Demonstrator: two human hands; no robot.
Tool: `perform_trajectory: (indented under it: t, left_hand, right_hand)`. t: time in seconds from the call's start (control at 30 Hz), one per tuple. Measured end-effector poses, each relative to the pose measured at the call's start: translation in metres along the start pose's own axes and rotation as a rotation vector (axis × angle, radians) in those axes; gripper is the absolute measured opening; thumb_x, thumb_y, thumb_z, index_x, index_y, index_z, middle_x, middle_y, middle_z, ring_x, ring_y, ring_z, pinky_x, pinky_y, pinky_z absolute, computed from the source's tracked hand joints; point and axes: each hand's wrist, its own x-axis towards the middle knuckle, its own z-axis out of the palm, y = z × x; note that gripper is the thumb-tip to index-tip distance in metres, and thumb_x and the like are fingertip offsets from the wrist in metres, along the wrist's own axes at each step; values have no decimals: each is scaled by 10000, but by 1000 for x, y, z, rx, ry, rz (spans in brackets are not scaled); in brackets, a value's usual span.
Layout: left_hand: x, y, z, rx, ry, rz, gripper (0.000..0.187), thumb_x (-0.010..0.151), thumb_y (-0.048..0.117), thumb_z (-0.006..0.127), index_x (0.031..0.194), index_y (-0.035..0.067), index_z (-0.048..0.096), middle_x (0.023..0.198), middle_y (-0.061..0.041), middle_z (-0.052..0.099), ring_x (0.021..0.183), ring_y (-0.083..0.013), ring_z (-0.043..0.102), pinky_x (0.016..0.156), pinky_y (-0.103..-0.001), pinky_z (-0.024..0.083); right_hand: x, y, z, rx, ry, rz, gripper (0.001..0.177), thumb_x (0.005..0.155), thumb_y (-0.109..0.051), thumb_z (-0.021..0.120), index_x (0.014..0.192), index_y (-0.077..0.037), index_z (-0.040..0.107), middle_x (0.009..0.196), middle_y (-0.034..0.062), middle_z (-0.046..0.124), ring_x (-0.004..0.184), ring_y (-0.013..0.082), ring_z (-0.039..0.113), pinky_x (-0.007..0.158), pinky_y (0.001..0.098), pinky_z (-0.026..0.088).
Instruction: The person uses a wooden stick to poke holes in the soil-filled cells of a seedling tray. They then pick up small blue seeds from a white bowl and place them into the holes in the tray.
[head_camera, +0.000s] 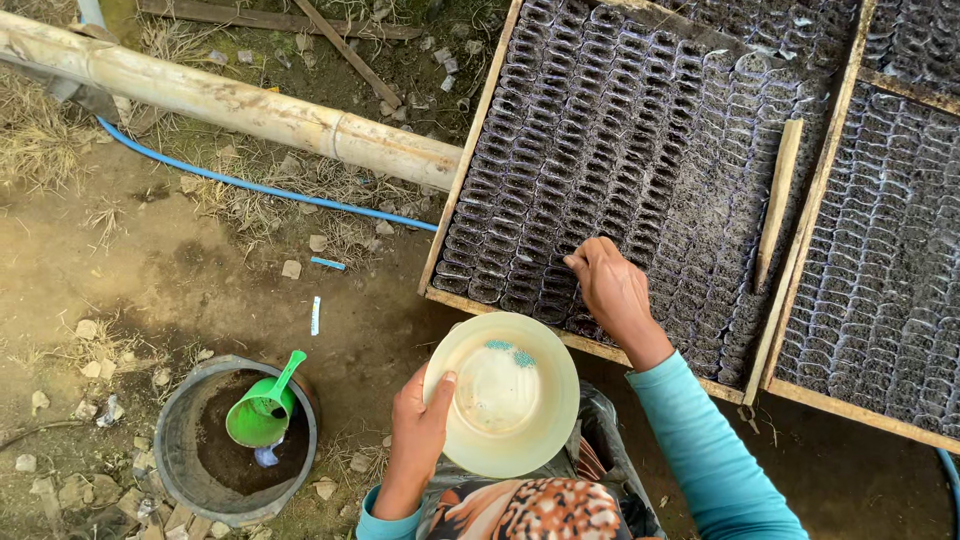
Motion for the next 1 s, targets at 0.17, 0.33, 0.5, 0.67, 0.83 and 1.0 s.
perform_trajectory:
  t: [0.17,0.33,0.5,0.67,0.83,1.0]
  left_hand:
    - [-2,-7,-2,14,20,18,331,939,233,562,1153,68,752,965,-38,779,843,-126,646,693,-321,537]
    - [-6,-8,-3,41,32,10,326,936,253,568,1137,80,758,945,-27,789,829,-118,643,686,-321,531]
    - [-9,-12,-3,-28,29,-11,340,936,236,565,1164,62,748,984,-38,783,856,-128,646,708,-327,542]
    - [-8,-20,-2,-4,46,21,323,928,231,571,1130,63,760,945,-20,779,833,-108,627,710,-306,533]
    - [-13,-17,1,-37,33,-22,333,940,217,563,1169,63,748,979,-41,781,857,-128,644,708,-318,543]
    - [-11,-30,3,29,41,-11,320,936,258,573,1131,82,756,910,-16,762,805,-116,609,672,-309,504]
  right_hand:
    - [1,-3,-3,17,-5,35,295,1049,-380,530,880,-140,498,848,61,548,639,327,548,562,484,406]
    - [-4,0,0,51,23,30,251,1024,-311,595,865,-131,519,855,59,568,641,307,533,560,470,405]
    - [-8,-6,3,8,-41,52,269,1027,-392,559,915,-148,531,901,65,577,690,346,577,586,517,433]
    - [-6,-6,8,2,-7,35,257,1014,-384,585,912,-150,555,896,56,571,699,350,592,579,515,437]
    - [-13,-10,-1,32,34,19,219,1013,-366,581,938,-163,613,905,44,594,732,328,614,589,502,451]
    - [-51,-47,-55,299,137,-238,192,992,-185,621,841,-67,602,798,68,621,646,181,541,547,346,412]
